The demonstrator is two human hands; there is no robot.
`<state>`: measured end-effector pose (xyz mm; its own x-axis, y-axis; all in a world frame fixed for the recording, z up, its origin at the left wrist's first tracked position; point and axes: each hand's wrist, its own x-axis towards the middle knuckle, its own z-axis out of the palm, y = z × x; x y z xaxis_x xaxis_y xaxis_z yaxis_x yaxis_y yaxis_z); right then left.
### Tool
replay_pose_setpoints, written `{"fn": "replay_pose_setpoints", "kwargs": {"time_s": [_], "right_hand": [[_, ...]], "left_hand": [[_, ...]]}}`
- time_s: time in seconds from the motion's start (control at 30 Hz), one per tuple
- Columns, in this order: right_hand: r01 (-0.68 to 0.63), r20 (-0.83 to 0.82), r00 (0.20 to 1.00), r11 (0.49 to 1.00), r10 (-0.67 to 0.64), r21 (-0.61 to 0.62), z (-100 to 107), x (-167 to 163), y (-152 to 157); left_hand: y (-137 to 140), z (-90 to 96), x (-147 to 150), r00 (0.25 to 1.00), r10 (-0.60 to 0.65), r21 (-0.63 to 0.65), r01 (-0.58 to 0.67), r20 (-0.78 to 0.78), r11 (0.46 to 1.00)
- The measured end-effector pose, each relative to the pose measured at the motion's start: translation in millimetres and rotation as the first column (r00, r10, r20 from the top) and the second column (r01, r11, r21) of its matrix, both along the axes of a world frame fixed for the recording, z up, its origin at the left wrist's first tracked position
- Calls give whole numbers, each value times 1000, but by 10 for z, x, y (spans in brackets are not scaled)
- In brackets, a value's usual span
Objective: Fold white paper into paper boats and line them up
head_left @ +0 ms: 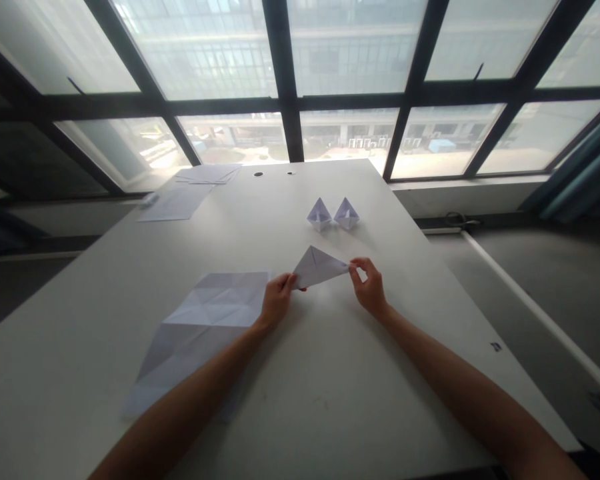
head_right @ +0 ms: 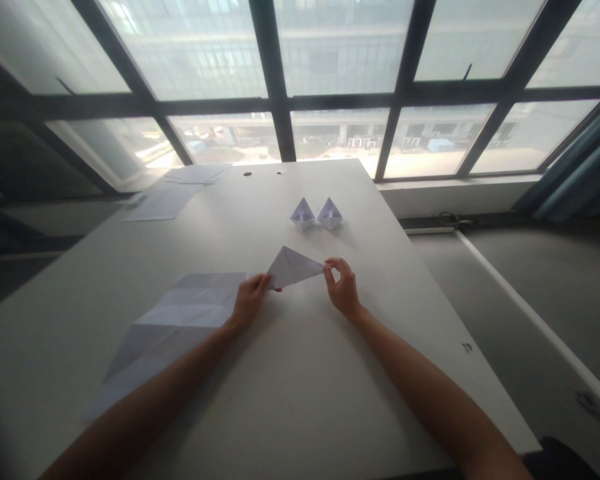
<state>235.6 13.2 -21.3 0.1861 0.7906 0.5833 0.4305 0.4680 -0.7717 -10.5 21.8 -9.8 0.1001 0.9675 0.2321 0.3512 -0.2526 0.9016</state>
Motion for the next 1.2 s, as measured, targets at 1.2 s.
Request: {"fn": "replay_pose_setpoints", "kwargs": {"time_s": [1.2], "right_hand": [[-257,-401,901,950,167,-180,-40,-32,66]], "left_hand": [[-33,30,3,997,33,49,-30,-68,998]]}}
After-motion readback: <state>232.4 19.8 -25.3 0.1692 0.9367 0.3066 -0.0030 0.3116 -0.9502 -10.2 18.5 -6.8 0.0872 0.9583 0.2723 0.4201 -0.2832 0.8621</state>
